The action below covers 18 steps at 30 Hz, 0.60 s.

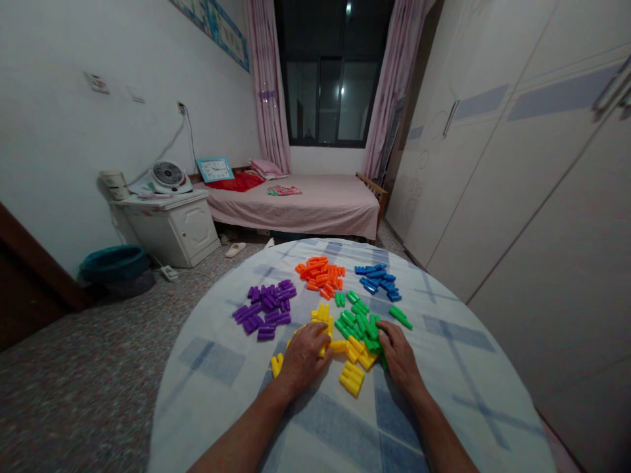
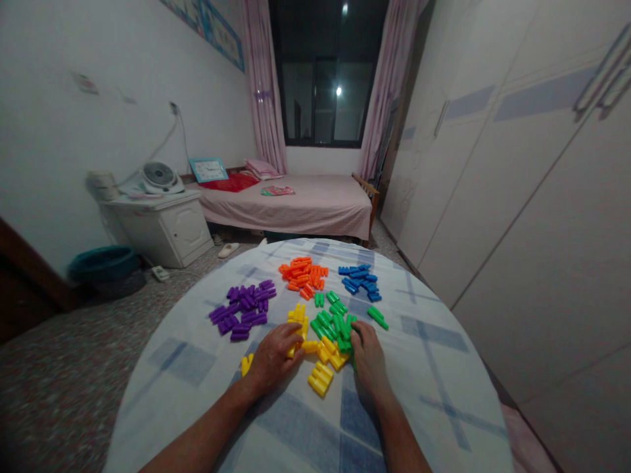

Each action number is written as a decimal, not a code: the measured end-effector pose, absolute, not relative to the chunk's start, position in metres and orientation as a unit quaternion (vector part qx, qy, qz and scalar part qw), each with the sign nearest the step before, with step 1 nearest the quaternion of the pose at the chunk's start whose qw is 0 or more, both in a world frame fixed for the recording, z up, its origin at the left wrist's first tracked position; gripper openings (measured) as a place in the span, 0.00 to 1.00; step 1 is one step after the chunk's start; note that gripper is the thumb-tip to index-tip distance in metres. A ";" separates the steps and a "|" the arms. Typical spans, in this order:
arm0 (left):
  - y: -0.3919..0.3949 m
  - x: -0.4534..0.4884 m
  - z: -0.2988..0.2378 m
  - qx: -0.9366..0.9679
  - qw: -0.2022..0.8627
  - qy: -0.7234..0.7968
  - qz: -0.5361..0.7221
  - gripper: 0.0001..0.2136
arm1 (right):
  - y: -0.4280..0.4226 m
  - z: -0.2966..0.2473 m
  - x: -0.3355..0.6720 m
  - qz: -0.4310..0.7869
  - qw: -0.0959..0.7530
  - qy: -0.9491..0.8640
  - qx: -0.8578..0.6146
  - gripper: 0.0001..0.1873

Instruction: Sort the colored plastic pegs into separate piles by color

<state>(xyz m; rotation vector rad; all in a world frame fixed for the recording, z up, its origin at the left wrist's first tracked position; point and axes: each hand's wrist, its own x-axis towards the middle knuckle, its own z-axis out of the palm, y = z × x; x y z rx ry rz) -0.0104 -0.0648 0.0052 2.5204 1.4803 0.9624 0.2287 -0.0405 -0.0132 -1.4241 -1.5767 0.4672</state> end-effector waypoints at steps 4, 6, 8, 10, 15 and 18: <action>-0.064 -0.010 0.005 0.818 0.025 0.482 0.312 0.05 | -0.040 -0.013 0.228 0.191 0.469 -0.639 -0.579 0.20; -0.064 -0.011 0.003 0.818 0.021 0.482 0.313 0.05 | -0.040 -0.013 0.228 0.190 0.469 -0.638 -0.580 0.19; -0.063 -0.011 0.001 0.817 0.018 0.481 0.316 0.05 | -0.040 -0.012 0.228 0.188 0.468 -0.638 -0.581 0.20; -0.063 -0.011 0.000 0.817 0.015 0.479 0.319 0.06 | -0.041 -0.012 0.228 0.187 0.467 -0.639 -0.582 0.20; -0.062 -0.011 -0.001 0.816 0.010 0.481 0.321 0.06 | -0.041 -0.012 0.229 0.185 0.465 -0.643 -0.580 0.20; -0.063 -0.011 0.000 0.817 0.012 0.480 0.319 0.05 | -0.040 -0.012 0.229 0.183 0.468 -0.644 -0.577 0.20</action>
